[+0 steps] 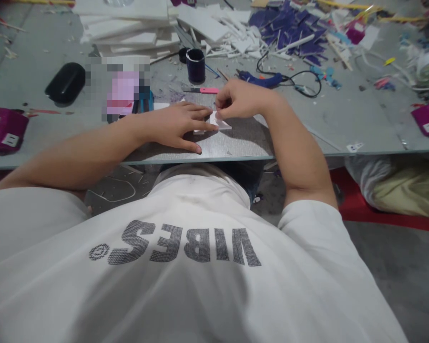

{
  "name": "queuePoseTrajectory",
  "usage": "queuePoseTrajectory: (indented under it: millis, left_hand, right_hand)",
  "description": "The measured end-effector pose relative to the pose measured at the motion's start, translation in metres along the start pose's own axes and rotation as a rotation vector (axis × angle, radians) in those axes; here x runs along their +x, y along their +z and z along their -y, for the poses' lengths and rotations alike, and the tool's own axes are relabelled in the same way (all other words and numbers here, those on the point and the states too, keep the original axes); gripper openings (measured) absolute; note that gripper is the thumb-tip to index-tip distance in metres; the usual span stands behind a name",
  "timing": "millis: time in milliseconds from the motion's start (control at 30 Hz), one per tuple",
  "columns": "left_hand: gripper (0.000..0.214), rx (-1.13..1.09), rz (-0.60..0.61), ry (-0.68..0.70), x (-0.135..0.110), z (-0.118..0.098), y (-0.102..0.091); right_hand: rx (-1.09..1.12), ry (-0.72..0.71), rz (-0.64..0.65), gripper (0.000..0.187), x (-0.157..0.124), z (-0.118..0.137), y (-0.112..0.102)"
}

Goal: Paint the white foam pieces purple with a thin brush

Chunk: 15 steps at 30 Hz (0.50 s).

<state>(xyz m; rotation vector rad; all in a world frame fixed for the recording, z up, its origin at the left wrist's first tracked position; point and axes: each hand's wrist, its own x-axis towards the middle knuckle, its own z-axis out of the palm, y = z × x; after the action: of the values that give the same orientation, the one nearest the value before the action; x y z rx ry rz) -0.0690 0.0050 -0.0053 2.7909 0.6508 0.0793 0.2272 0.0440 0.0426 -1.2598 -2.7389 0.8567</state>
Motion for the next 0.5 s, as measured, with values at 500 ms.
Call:
queuePoseTrajectory:
  millis: [500]
  left_hand:
    - [0.080,-0.014,-0.013,-0.008,-0.0008,-0.0043,-0.0025]
  right_hand:
    - [0.004,0.001,-0.017,0.050,0.0033,-0.0013,0.0014]
